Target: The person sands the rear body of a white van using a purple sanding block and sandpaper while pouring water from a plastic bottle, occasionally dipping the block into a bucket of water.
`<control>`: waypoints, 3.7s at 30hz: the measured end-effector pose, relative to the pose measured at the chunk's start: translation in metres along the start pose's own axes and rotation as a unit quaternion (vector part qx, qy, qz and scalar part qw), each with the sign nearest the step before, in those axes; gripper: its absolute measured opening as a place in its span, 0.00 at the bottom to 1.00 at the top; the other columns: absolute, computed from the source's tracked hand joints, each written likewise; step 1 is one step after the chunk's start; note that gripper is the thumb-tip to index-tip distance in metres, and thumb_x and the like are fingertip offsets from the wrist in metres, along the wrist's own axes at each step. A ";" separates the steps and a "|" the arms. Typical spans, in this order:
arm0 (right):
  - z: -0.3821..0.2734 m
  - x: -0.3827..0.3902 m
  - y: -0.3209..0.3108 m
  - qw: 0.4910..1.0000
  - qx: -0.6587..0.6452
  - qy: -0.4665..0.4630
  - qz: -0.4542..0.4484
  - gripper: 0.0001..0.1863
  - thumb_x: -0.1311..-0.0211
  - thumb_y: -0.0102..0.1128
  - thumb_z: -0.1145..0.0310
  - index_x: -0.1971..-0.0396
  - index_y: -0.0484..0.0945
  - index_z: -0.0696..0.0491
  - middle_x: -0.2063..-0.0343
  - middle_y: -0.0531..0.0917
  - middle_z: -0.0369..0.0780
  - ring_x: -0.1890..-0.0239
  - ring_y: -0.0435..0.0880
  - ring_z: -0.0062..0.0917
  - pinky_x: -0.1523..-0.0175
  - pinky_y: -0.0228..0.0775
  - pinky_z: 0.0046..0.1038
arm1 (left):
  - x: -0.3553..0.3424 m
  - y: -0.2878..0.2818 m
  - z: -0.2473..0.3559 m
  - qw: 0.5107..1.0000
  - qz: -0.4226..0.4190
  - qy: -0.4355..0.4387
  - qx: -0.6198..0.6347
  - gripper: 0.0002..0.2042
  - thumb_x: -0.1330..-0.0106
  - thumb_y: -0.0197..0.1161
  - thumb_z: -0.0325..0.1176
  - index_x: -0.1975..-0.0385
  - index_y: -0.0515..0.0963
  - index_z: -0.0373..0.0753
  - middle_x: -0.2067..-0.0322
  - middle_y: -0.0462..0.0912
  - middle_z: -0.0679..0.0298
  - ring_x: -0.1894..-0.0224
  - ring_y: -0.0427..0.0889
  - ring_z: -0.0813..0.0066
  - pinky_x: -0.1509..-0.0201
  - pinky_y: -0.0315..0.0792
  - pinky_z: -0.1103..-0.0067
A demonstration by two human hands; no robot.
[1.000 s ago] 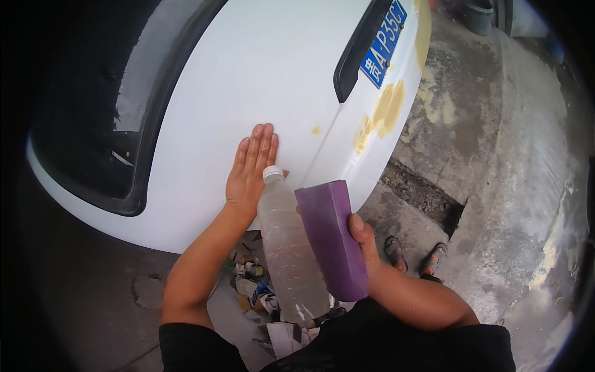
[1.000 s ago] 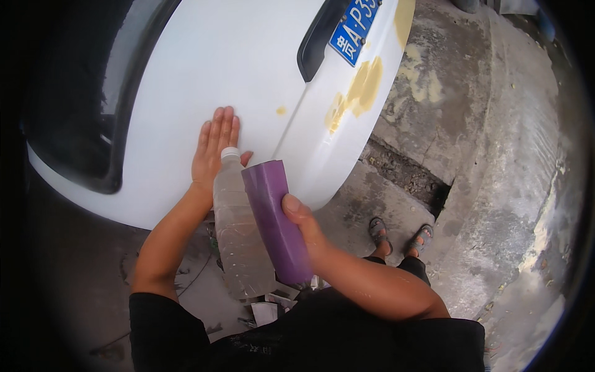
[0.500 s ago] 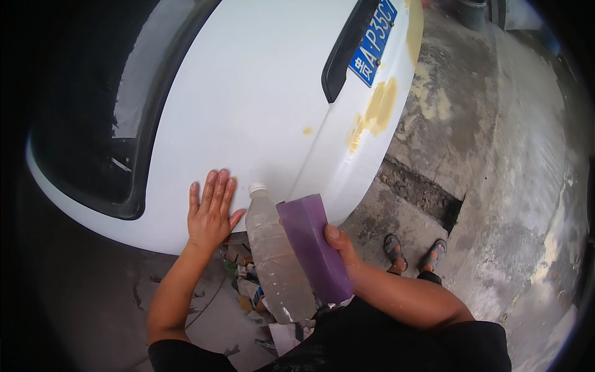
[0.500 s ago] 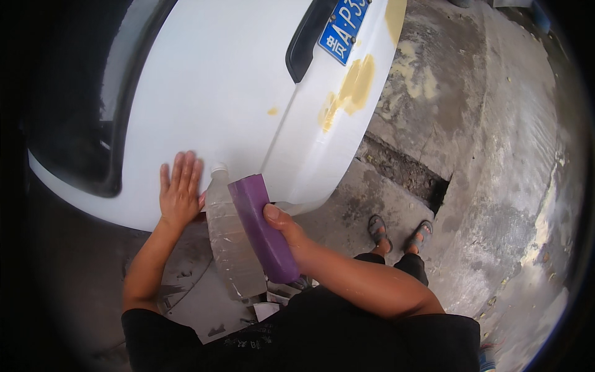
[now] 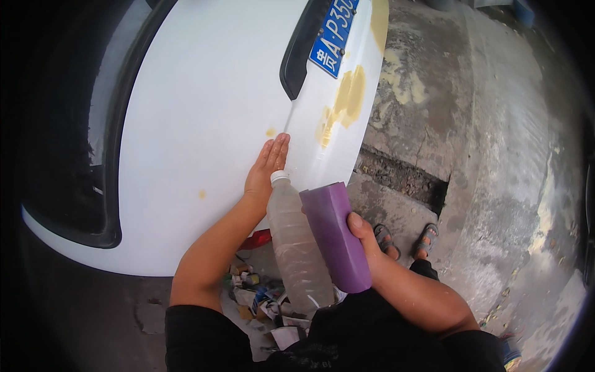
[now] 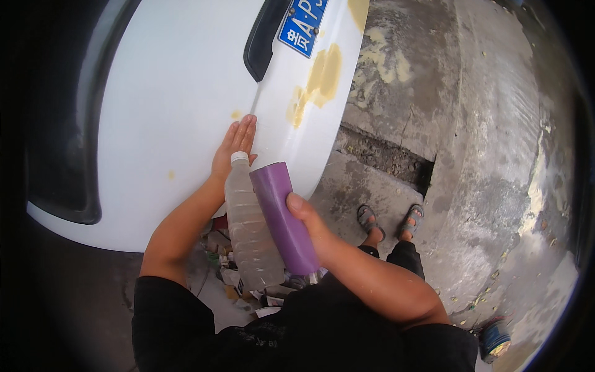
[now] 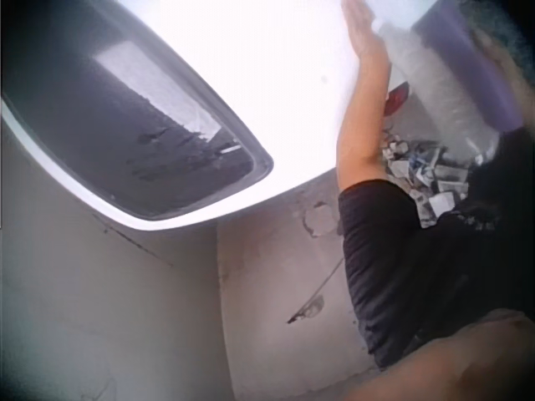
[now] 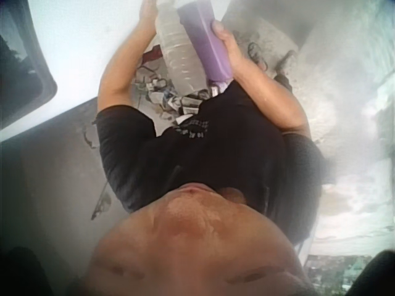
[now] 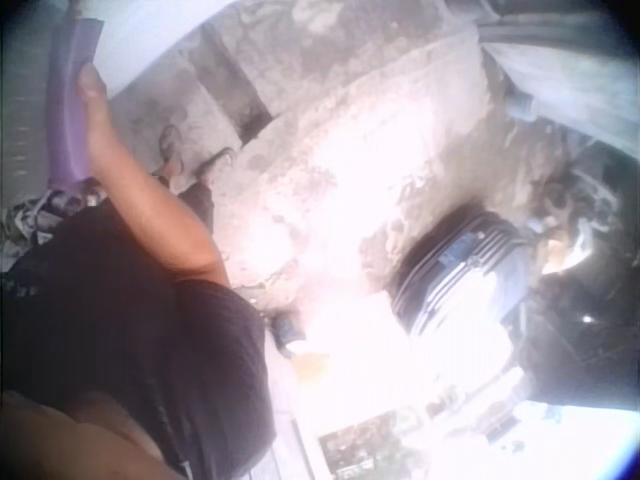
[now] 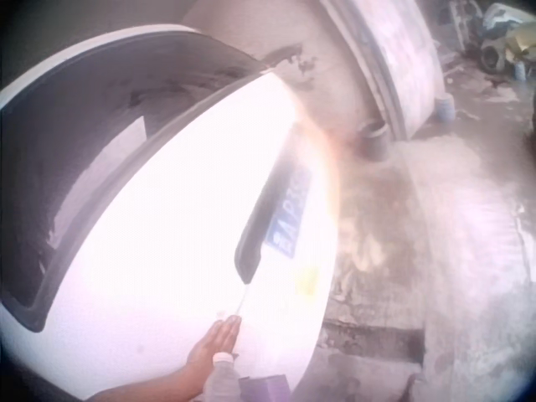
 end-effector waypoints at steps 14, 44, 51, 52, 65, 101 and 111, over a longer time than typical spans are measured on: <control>-0.001 -0.002 -0.015 0.999 0.040 0.022 0.024 0.46 0.42 0.53 0.31 0.37 0.64 0.55 0.52 0.77 0.44 0.52 0.78 0.29 0.49 0.72 0.30 | -0.036 -0.022 -0.030 0.999 -0.021 -0.005 0.024 0.38 0.29 0.40 0.58 0.27 0.45 0.39 0.25 0.38 0.60 0.23 0.32 0.64 0.22 0.29 0.66; -0.003 0.028 -0.048 0.994 0.055 0.043 0.087 0.43 0.43 0.56 0.31 0.41 0.67 0.54 0.59 0.77 0.40 0.62 0.78 0.23 0.59 0.74 0.27 | -0.028 -0.010 0.000 0.992 0.011 -0.085 0.089 0.37 0.29 0.42 0.56 0.28 0.49 0.35 0.25 0.41 0.58 0.23 0.35 0.63 0.22 0.30 0.67; -0.026 0.023 -0.060 0.987 0.106 0.012 0.123 0.41 0.40 0.54 0.33 0.40 0.66 0.52 0.58 0.75 0.38 0.61 0.76 0.21 0.58 0.71 0.25 | 0.038 0.012 0.059 0.888 0.045 0.071 0.452 0.37 0.36 0.61 0.46 0.32 0.57 0.32 0.30 0.55 0.48 0.28 0.54 0.53 0.24 0.46 0.65; -0.030 0.021 -0.057 0.986 0.118 0.006 0.117 0.41 0.40 0.53 0.34 0.39 0.65 0.52 0.57 0.75 0.38 0.59 0.75 0.21 0.56 0.71 0.25 | 0.048 0.003 0.055 0.850 0.103 0.046 0.514 0.36 0.39 0.63 0.42 0.33 0.58 0.32 0.31 0.57 0.48 0.29 0.57 0.51 0.26 0.50 0.64; -0.080 -0.028 -0.034 0.980 0.185 0.002 0.078 0.40 0.38 0.57 0.40 0.37 0.62 0.54 0.53 0.74 0.42 0.56 0.77 0.27 0.52 0.75 0.30 | 0.021 -0.035 0.021 0.526 0.463 -0.030 0.712 0.32 0.49 0.72 0.24 0.42 0.66 0.37 0.42 0.69 0.44 0.40 0.71 0.43 0.40 0.72 0.56; -0.097 -0.230 -0.141 0.656 0.504 -0.361 0.431 0.34 0.35 0.60 0.58 0.39 0.63 0.67 0.53 0.69 0.60 0.56 0.71 0.49 0.55 0.72 0.44 | 0.010 -0.012 -0.150 0.462 0.137 0.128 0.867 0.48 0.64 0.85 0.40 0.37 0.66 0.57 0.36 0.64 0.63 0.31 0.62 0.62 0.26 0.55 0.58; -0.103 -0.228 -0.140 0.628 0.518 -0.385 0.434 0.31 0.35 0.60 0.58 0.41 0.66 0.66 0.58 0.71 0.58 0.58 0.70 0.47 0.59 0.73 0.42 | 0.011 -0.025 -0.155 0.549 0.143 0.124 0.814 0.46 0.66 0.84 0.44 0.39 0.68 0.58 0.34 0.64 0.63 0.30 0.59 0.63 0.24 0.48 0.58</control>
Point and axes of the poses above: each hand's wrist, its own x-axis away from the middle knuckle, its own y-axis out of the palm, z = x × y, the point moved 5 cm from there along -x, towards the middle knuckle
